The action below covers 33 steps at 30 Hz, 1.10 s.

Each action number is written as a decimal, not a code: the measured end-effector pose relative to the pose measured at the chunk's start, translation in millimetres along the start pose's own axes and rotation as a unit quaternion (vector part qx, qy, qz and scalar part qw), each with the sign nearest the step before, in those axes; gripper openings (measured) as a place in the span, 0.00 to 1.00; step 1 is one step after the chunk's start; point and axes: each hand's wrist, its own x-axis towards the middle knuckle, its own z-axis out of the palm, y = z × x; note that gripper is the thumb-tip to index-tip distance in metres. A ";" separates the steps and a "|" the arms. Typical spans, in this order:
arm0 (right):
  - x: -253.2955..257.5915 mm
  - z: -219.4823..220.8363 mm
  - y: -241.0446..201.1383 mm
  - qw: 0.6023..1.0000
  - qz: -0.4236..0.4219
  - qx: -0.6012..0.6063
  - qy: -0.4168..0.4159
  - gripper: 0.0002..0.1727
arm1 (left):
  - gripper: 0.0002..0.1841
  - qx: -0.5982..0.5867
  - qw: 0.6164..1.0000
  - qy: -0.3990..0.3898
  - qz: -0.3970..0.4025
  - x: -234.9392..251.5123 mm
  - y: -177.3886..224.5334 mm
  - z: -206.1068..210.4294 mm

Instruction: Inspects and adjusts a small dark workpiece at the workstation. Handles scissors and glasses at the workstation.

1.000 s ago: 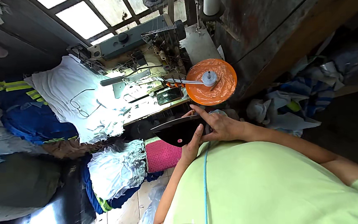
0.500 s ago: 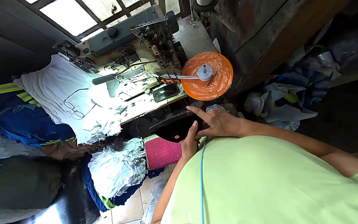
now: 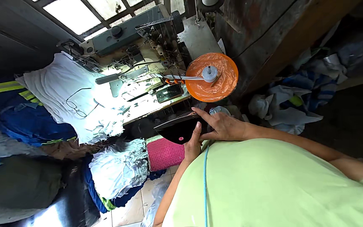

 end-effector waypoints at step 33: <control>-5.9 -6.8 2.3 1.000 -0.015 0.023 -0.008 0.57 | 0.25 0.007 0.995 -0.088 0.039 4.4 -10.4 -8.4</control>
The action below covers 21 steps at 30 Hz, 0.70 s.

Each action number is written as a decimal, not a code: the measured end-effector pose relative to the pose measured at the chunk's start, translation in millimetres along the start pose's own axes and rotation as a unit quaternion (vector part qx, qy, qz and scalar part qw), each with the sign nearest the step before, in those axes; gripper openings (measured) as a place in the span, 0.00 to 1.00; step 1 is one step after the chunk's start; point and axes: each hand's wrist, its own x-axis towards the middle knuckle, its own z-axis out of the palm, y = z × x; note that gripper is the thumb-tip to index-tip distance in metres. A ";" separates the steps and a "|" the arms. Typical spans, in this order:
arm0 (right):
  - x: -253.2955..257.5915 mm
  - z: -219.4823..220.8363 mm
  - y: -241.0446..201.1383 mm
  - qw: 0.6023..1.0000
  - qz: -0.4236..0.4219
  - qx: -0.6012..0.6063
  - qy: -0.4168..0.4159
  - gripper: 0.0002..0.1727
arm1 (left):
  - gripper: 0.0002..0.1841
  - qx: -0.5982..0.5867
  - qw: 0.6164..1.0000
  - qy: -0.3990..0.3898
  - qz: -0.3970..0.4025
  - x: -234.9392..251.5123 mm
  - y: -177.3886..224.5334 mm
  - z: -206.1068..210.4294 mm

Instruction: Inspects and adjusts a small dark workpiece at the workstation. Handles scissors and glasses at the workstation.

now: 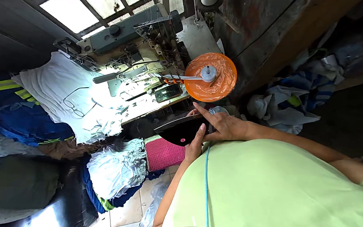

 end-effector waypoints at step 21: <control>0.4 -4.0 0.7 0.995 0.037 0.084 0.044 0.56 | 0.17 0.024 1.000 0.012 0.001 -6.5 7.7 2.7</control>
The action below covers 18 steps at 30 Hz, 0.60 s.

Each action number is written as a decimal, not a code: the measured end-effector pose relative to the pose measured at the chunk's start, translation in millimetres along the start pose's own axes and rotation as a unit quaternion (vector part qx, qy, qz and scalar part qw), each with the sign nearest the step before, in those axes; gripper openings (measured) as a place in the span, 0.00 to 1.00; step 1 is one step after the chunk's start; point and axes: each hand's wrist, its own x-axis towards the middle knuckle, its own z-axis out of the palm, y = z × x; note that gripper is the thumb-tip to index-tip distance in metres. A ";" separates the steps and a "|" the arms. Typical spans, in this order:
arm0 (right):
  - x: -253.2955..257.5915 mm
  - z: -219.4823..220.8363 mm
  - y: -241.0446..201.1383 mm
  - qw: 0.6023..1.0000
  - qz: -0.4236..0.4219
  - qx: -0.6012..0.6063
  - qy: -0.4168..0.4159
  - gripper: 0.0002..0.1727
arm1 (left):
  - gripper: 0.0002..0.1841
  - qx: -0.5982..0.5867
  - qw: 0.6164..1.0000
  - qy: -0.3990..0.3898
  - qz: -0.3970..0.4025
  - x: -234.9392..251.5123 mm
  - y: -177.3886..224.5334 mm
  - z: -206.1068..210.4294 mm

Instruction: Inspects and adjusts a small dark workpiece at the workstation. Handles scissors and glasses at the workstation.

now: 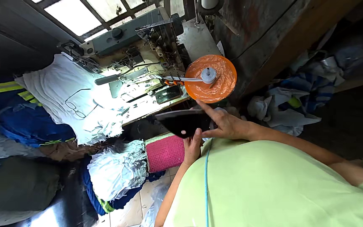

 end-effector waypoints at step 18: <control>-2.6 8.5 -7.9 0.997 0.008 -0.039 -0.068 0.57 | 0.24 0.011 0.999 0.028 0.021 0.5 -2.6 0.0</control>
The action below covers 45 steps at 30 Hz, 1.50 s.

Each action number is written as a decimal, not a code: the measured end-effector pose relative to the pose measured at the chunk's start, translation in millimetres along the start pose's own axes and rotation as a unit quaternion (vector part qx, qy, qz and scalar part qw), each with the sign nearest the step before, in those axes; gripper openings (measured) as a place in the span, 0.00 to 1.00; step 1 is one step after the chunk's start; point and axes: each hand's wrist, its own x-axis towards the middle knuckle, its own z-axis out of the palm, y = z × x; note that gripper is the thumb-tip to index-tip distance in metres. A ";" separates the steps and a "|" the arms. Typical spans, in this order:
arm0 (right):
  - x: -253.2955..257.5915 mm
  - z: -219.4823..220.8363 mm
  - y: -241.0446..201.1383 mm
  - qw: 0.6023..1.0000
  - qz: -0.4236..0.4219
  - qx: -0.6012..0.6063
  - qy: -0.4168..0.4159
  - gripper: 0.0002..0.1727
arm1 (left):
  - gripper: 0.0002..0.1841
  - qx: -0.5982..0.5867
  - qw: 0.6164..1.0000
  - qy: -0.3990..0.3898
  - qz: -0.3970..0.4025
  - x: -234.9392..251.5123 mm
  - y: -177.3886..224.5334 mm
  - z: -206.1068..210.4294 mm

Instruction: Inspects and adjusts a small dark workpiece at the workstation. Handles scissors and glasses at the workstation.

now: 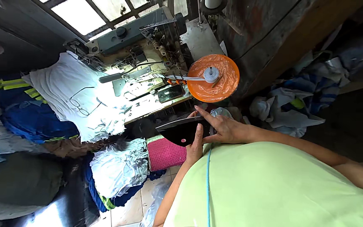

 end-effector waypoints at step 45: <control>4.2 0.2 18.1 0.998 -0.040 0.022 0.032 0.54 | 0.27 0.011 1.000 0.011 -0.026 6.8 -0.5 6.9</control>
